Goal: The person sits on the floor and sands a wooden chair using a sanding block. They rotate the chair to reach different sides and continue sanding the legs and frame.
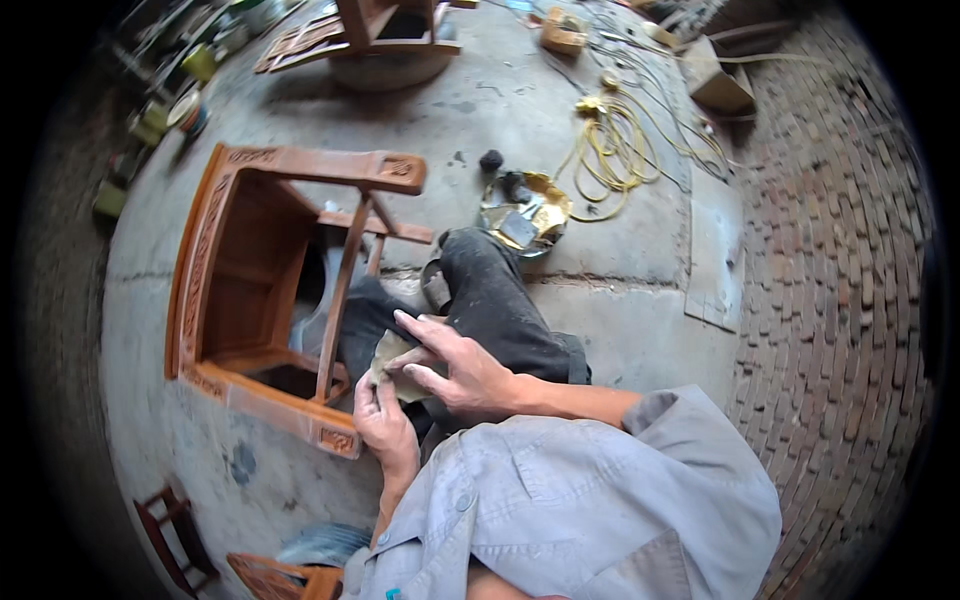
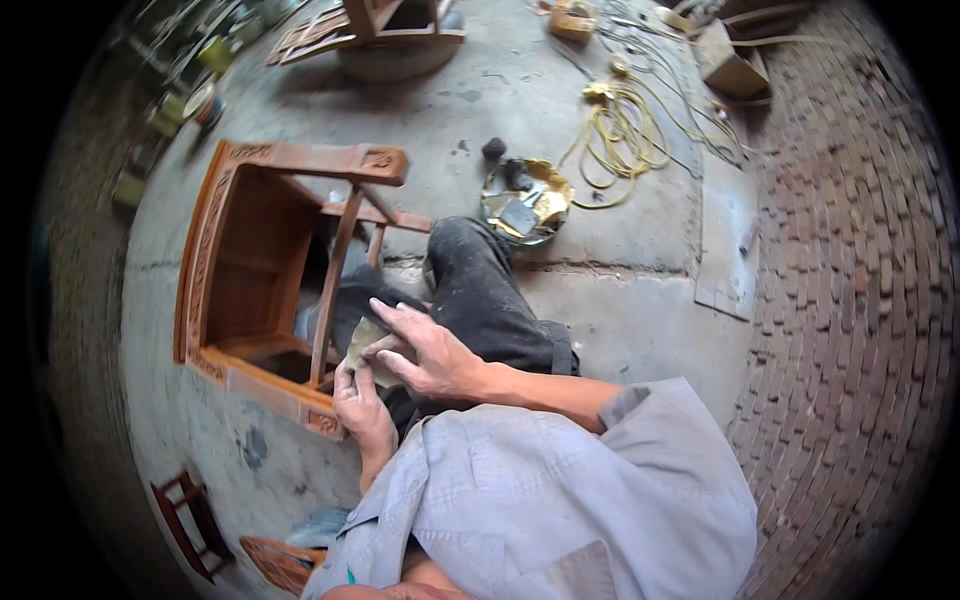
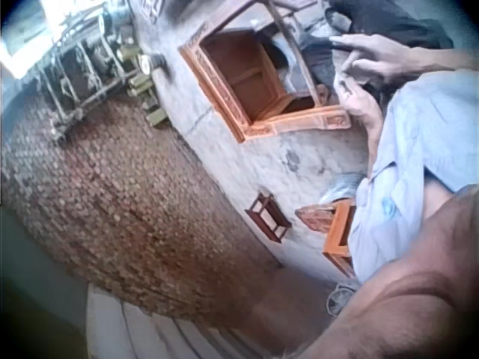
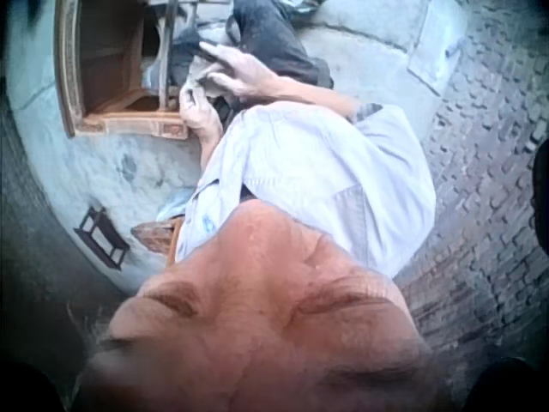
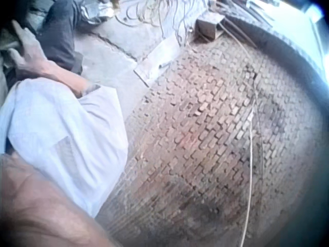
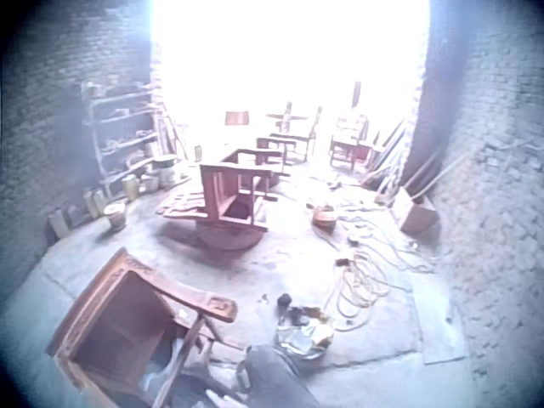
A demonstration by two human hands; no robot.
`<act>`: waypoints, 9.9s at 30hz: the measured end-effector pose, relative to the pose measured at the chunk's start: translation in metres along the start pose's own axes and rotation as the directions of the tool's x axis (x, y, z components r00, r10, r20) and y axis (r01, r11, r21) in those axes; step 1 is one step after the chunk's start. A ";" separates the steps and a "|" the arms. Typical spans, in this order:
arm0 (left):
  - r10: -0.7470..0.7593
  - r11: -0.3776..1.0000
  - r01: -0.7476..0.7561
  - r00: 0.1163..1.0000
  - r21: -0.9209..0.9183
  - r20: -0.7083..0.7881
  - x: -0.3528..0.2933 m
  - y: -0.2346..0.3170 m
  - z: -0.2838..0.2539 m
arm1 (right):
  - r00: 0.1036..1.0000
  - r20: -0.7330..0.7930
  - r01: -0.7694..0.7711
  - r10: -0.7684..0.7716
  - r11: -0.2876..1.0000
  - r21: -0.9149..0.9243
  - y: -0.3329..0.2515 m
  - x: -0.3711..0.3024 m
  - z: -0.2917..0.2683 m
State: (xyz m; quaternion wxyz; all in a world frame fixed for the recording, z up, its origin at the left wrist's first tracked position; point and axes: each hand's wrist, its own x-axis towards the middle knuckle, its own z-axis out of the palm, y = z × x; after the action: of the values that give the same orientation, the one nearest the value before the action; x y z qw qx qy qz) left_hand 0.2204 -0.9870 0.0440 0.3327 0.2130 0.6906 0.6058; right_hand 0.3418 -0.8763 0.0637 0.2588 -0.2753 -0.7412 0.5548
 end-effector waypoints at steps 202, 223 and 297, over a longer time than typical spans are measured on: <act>0.625 -0.024 -0.068 0.778 0.997 0.069 0.299 0.034 -0.195 | 0.964 0.083 0.130 -0.254 0.173 -0.976 0.039 0.195 -0.040; 0.616 -0.001 -0.090 0.785 0.996 0.071 0.297 0.033 -0.194 | 0.948 0.065 0.152 -0.312 0.264 -0.953 0.035 0.203 -0.052; 0.566 0.011 -0.113 0.820 0.994 0.087 0.303 0.032 -0.194 | 0.953 0.025 0.122 -0.301 0.307 -0.944 0.056 0.258 -0.012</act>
State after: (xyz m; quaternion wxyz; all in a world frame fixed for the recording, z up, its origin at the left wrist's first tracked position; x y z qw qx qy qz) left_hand -0.1306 -0.9048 0.0228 -0.1783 0.4318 0.8804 0.0813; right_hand 0.1727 -0.6760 0.0330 0.1811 -0.3158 -0.9308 -0.0345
